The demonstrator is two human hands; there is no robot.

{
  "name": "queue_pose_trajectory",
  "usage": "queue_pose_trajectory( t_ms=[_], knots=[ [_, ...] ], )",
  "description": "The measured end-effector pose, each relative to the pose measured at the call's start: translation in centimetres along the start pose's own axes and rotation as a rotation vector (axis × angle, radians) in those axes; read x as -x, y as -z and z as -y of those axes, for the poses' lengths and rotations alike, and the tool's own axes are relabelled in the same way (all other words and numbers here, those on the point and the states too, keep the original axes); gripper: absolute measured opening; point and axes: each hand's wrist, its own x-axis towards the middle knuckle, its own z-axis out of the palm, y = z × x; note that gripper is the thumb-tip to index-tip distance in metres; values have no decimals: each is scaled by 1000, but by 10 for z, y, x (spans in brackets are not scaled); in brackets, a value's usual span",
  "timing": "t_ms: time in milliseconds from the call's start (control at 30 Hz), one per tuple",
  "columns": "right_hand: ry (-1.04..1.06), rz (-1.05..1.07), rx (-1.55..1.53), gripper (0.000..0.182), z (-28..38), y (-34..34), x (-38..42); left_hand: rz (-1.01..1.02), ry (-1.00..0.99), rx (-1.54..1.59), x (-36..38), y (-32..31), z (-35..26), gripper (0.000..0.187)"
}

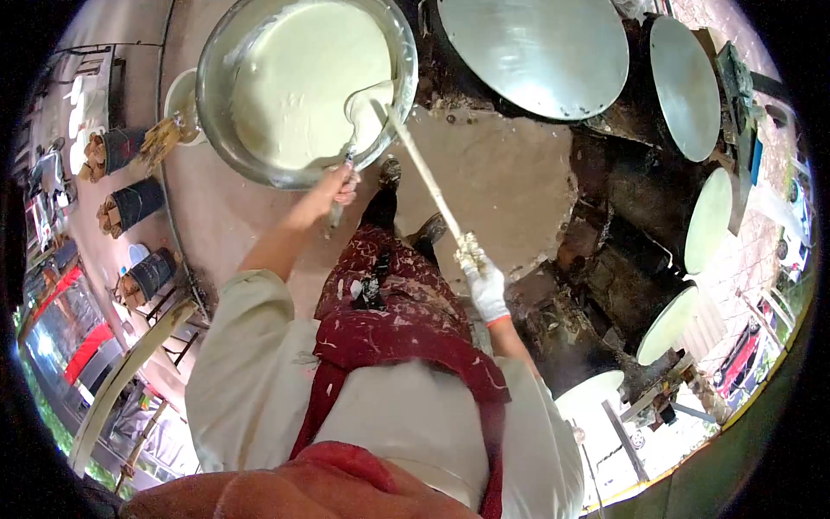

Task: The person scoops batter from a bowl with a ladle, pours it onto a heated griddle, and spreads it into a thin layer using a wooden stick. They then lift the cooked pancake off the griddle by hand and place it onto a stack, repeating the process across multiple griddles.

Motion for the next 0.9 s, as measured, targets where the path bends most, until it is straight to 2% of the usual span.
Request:
queue_pose_trajectory(
  t_ms=[33,100,133,200,233,300,333,367,400,433,500,533,567,633,700,733,867,900],
  knots=[
    [-113,4,110,35,-7,-8,7,151,-52,290,0,-7,23,40],
    [-328,125,442,35,3,-21,20,208,-81,656,8,-32,49,38],
    [-107,169,108,35,-6,-25,35,247,-112,808,15,-47,56,36],
    [-244,219,73,34,-17,-22,53,364,-191,1053,35,-78,66,32],
    [-140,231,46,33,-22,-16,61,498,-289,1076,46,-88,71,30],
    [73,255,-13,32,-30,1,75,458,-368,1044,76,-104,70,26],
    [98,275,29,31,-30,8,80,437,-409,1027,96,-112,66,25],
    [123,295,72,31,-22,15,85,122,-428,793,130,-125,49,24],
    [154,316,113,31,-4,17,92,339,-446,823,146,-118,36,26],
    [123,302,216,32,18,21,99,93,-541,646,165,-115,25,26],
    [200,284,-12,33,30,22,101,354,-570,718,223,-119,-14,27],
    [237,281,-125,33,38,20,100,875,-465,928,246,-112,-32,28],
    [370,260,-165,36,48,17,101,746,-608,798,272,-114,-48,28],
    [490,215,-263,39,64,11,99,484,-886,535,315,-117,-78,27],
    [573,139,-358,43,72,4,87,434,-907,404,318,-90,-108,26],
    [539,104,-399,43,78,-2,75,411,-916,344,316,-78,-127,25],
    [399,-4,-432,47,102,-12,42,-32,-864,535,303,-71,-194,23],
    [349,8,-423,49,108,-9,37,-51,-908,490,292,-61,-208,21]
  ],
)
